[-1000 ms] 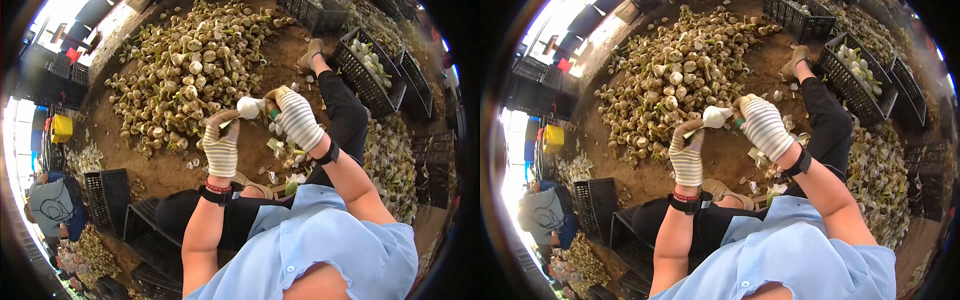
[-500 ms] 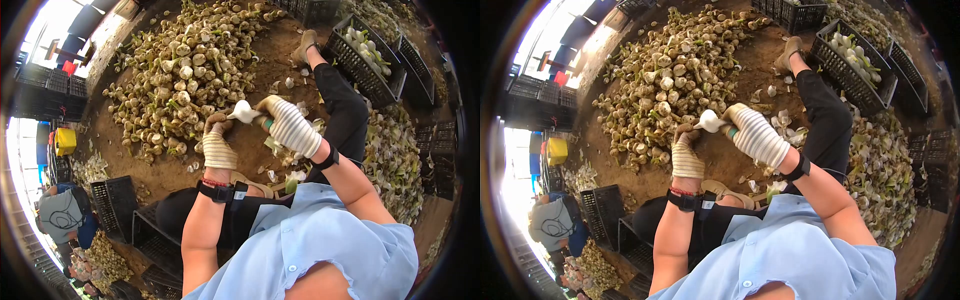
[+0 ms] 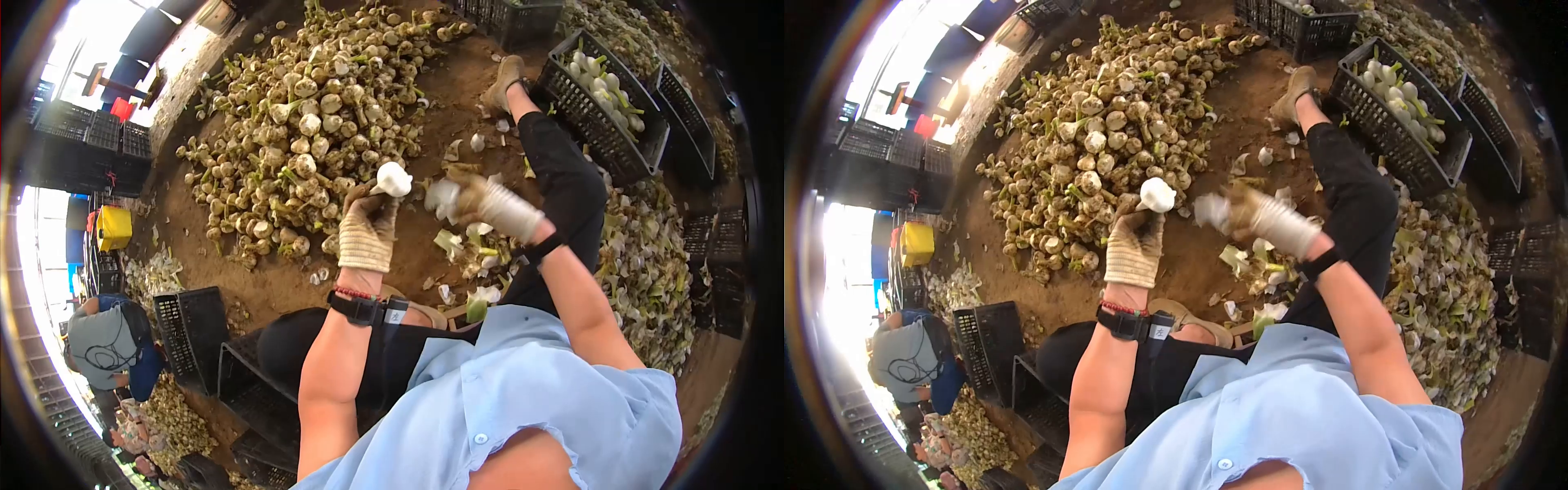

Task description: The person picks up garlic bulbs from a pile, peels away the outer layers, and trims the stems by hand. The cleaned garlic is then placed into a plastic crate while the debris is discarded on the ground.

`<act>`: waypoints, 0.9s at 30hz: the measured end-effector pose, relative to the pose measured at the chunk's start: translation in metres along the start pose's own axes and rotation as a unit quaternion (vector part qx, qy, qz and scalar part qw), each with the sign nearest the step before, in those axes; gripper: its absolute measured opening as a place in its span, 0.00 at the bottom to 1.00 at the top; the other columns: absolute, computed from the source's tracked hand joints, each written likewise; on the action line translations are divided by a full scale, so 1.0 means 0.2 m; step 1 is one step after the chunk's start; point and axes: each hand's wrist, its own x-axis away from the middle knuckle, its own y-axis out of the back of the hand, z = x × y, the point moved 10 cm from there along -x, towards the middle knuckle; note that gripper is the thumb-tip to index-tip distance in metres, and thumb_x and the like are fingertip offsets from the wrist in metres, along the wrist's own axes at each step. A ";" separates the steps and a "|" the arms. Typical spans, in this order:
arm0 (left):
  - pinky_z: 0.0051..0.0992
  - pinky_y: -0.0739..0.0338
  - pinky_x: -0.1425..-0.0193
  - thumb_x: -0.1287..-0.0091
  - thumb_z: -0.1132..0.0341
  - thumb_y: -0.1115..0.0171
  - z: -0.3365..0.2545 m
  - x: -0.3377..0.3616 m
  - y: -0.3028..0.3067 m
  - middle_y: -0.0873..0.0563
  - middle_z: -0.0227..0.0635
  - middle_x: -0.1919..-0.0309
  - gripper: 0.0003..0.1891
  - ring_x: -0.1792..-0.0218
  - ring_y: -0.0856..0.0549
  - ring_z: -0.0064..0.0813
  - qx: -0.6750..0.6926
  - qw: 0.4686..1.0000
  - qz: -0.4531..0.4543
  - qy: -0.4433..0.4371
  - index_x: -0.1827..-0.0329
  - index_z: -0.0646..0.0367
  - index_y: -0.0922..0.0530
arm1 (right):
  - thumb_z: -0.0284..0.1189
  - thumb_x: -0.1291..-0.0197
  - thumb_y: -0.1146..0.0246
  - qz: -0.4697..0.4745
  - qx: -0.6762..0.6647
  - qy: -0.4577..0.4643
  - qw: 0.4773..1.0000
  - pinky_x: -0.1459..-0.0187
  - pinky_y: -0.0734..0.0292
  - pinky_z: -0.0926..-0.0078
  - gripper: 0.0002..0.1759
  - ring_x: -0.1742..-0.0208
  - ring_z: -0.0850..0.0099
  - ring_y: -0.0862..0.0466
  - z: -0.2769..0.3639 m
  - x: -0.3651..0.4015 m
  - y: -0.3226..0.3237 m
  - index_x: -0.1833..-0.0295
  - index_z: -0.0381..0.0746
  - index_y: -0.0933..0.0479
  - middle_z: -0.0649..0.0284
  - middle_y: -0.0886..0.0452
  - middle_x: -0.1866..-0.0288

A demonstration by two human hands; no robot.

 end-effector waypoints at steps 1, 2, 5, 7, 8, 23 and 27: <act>0.39 0.11 0.46 0.35 0.84 0.46 -0.03 0.00 -0.01 0.15 0.45 0.54 0.11 0.50 0.15 0.43 -0.022 0.999 0.004 -0.031 0.55 0.63 0.19 | 0.28 0.42 0.29 -0.003 0.008 0.005 1.000 0.44 0.20 0.75 0.36 0.42 0.71 0.18 -0.05 -0.04 0.03 0.29 0.39 0.35 0.62 0.20 0.43; 0.41 0.11 0.46 0.37 0.85 0.46 -0.07 0.01 -0.01 0.16 0.44 0.55 0.11 0.50 0.15 0.44 -0.045 0.997 0.007 -0.061 0.57 0.62 0.19 | 0.23 0.42 0.32 -0.068 0.125 0.065 0.988 0.47 0.20 0.74 0.33 0.44 0.71 0.18 -0.06 -0.05 0.07 0.31 0.39 0.33 0.61 0.19 0.44; 0.40 0.13 0.48 0.41 0.85 0.45 -0.11 0.05 0.00 0.16 0.39 0.60 0.11 0.57 0.15 0.37 -0.127 0.985 -0.022 -0.110 0.61 0.61 0.20 | 0.12 0.45 0.40 -0.179 0.395 0.245 0.867 0.53 0.21 0.70 0.30 0.55 0.68 0.18 0.13 0.02 -0.01 0.34 0.38 0.26 0.54 0.18 0.45; 0.31 0.17 0.52 0.42 0.85 0.43 -0.07 0.06 -0.01 0.16 0.33 0.65 0.12 0.64 0.17 0.28 -0.225 0.967 -0.025 -0.117 0.60 0.60 0.18 | 0.14 0.46 0.36 -0.077 0.374 0.173 0.908 0.42 0.24 0.66 0.37 0.45 0.63 0.19 0.30 -0.01 -0.18 0.28 0.39 0.32 0.52 0.20 0.41; 0.27 0.19 0.56 0.41 0.84 0.43 -0.05 0.02 0.02 0.15 0.31 0.64 0.12 0.63 0.18 0.24 -0.338 0.929 -0.016 -0.150 0.58 0.61 0.17 | 0.16 0.46 0.33 -0.045 0.344 0.230 0.909 0.36 0.28 0.65 0.40 0.38 0.61 0.22 0.33 -0.01 -0.23 0.26 0.40 0.35 0.51 0.23 0.38; 0.28 0.18 0.50 0.34 0.82 0.42 -0.01 0.00 0.08 0.17 0.35 0.51 0.17 0.54 0.16 0.28 -0.214 0.976 -0.035 -0.006 0.44 0.60 0.22 | 0.26 0.34 0.35 -0.345 -0.164 0.299 0.874 0.59 0.14 0.74 0.11 0.59 0.64 0.13 1.40 -0.34 1.13 0.48 0.38 0.21 0.60 0.15 0.56; 0.31 0.18 0.47 0.33 0.81 0.43 -0.14 0.04 0.10 0.16 0.34 0.52 0.15 0.53 0.16 0.29 -0.221 0.973 -0.041 -0.054 0.45 0.60 0.21 | 0.21 0.32 0.41 -0.289 0.049 0.286 0.912 0.63 0.17 0.70 0.20 0.61 0.67 0.15 1.13 -0.51 0.97 0.36 0.39 0.29 0.62 0.16 0.57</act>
